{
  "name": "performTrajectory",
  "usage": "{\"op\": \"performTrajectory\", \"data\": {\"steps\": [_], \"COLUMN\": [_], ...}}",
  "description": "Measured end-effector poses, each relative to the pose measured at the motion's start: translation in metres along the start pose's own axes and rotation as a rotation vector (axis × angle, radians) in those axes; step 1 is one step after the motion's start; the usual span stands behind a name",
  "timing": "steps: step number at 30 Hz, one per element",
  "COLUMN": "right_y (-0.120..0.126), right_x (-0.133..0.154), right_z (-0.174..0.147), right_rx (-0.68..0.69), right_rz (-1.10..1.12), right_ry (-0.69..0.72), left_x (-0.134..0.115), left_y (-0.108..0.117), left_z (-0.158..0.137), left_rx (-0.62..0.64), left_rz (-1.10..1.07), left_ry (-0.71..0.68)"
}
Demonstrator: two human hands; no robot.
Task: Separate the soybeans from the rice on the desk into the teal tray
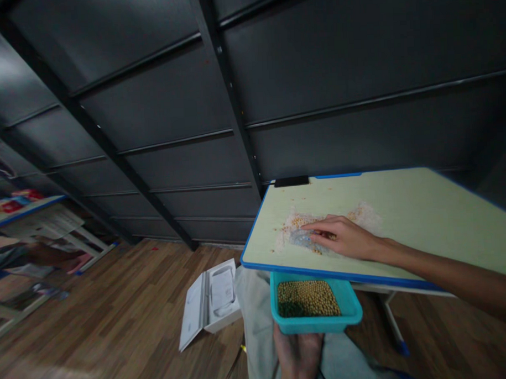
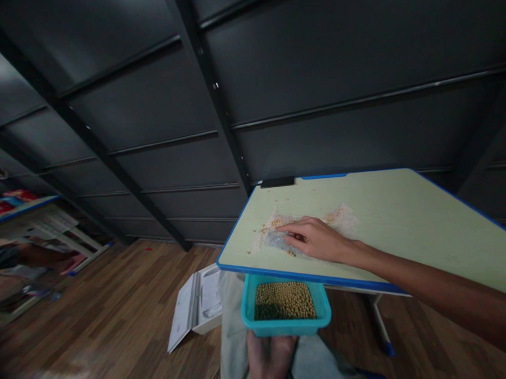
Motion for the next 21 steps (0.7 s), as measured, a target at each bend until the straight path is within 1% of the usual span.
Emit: {"op": "performTrajectory", "data": {"steps": [5,11,18,21], "right_y": [0.001,0.0,0.0,0.002], "right_x": [0.003,0.005,0.008,0.011], "right_z": [0.0,-0.002,-0.001,-0.001], "right_rx": [0.004,0.041,0.045,0.064], "right_rz": [0.031,0.07,0.094,0.111], "right_ry": [0.019,0.026,0.065,0.091], "left_x": [0.001,0.001,0.001,0.001], "left_y": [0.002,0.0,0.009,0.008], "left_z": [0.001,0.001,0.001,0.002], "left_rx": [-0.004,-0.019,0.021,0.038], "left_rz": [-0.006,0.018,0.002,-0.005], "left_ry": [-0.006,-0.018,0.008,0.012]}}
Point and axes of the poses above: each hand's wrist, its own z-axis towards the middle knuckle, its own y-axis out of the back of the hand, x = y × z, the point moved 2 cm from there along z, towards the middle knuckle, and after that the axes turned 3 degrees about y, right-handed, at the moved point
